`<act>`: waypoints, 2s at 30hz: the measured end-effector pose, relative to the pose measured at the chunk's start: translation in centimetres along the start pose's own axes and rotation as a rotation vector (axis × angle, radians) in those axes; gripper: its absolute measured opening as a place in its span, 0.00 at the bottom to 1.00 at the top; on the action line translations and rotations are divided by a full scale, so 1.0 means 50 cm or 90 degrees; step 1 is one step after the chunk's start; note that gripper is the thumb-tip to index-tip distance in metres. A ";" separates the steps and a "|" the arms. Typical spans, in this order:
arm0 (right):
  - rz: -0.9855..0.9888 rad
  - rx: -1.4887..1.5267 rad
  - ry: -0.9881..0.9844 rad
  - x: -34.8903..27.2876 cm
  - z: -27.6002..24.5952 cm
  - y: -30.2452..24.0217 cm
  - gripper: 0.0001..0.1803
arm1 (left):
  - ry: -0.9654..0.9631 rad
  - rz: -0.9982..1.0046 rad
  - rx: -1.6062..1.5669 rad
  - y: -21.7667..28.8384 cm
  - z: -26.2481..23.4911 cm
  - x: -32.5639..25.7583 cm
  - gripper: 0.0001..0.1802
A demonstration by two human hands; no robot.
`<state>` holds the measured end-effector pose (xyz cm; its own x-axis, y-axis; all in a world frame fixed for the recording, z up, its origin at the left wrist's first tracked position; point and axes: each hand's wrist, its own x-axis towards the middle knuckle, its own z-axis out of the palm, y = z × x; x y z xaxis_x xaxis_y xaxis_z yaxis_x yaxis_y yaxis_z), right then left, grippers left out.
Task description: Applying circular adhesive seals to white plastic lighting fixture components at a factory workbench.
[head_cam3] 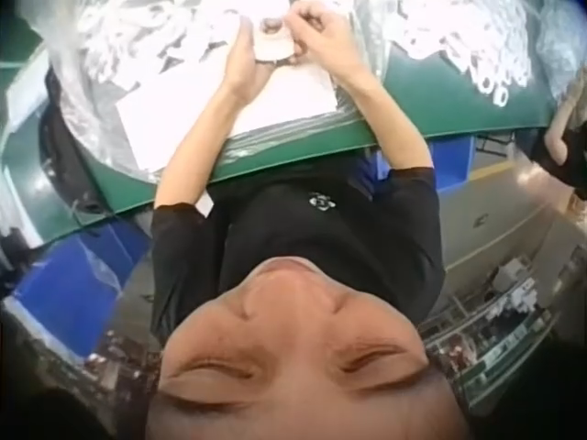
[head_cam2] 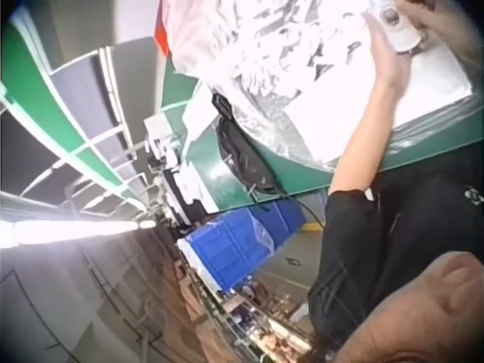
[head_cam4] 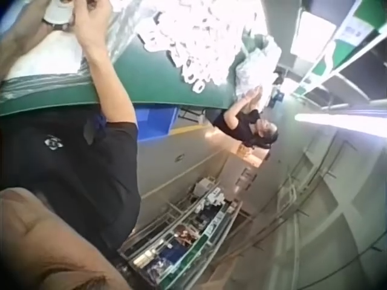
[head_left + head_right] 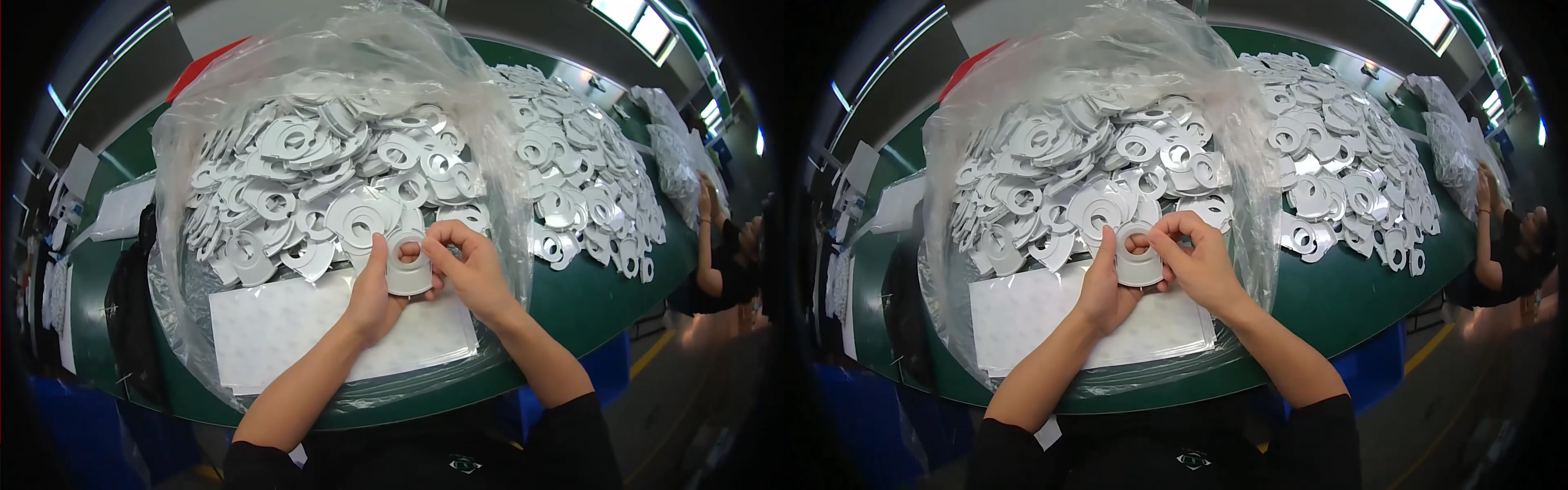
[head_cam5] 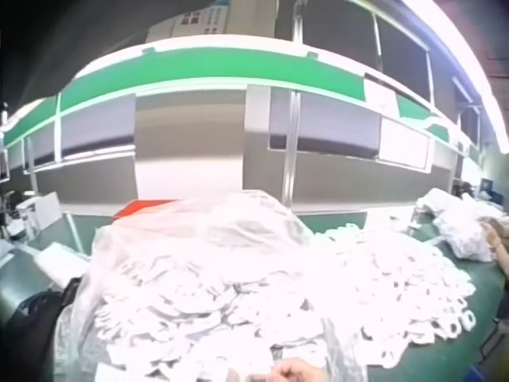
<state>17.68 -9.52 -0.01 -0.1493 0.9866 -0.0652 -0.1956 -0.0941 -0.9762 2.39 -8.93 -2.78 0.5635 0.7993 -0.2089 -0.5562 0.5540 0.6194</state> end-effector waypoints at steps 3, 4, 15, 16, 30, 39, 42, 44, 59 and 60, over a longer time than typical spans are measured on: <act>0.006 -0.013 0.001 0.003 0.003 -0.002 0.08 | 0.011 0.005 0.009 0.002 0.008 0.000 0.37; 0.007 -0.012 0.003 0.002 0.004 -0.003 0.08 | 0.024 0.003 0.010 0.004 0.012 -0.002 0.37; 0.019 -0.035 0.010 -0.002 0.006 -0.003 0.07 | 0.038 0.000 0.005 0.005 0.017 -0.004 0.37; 0.019 -0.035 0.010 -0.002 0.007 -0.003 0.07 | 0.039 0.001 0.006 0.006 0.018 -0.005 0.37; -0.004 -0.056 0.009 -0.001 0.010 -0.008 0.06 | 0.028 -0.003 0.020 0.008 0.017 -0.003 0.40; -0.022 -0.087 0.023 -0.003 0.014 -0.007 0.05 | 0.003 0.014 -0.011 0.001 0.004 -0.003 0.29; -0.032 -0.105 0.024 -0.001 0.012 -0.003 0.06 | 0.032 0.022 0.090 0.003 0.008 -0.004 0.16; -0.099 -0.183 0.030 -0.001 0.010 -0.005 0.07 | 0.040 0.019 0.061 0.006 0.011 -0.004 0.10; 0.027 -0.059 0.008 0.012 -0.015 -0.017 0.12 | 0.010 0.040 0.070 0.003 0.014 -0.003 0.14; 0.014 -0.060 0.012 0.013 -0.015 -0.014 0.12 | 0.010 0.041 0.070 0.003 0.015 -0.004 0.14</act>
<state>18.45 -8.70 0.49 -0.1335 0.9870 -0.0899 -0.1010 -0.1037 -0.9895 2.66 -9.16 -2.08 0.5193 0.8360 -0.1772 -0.5201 0.4737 0.7107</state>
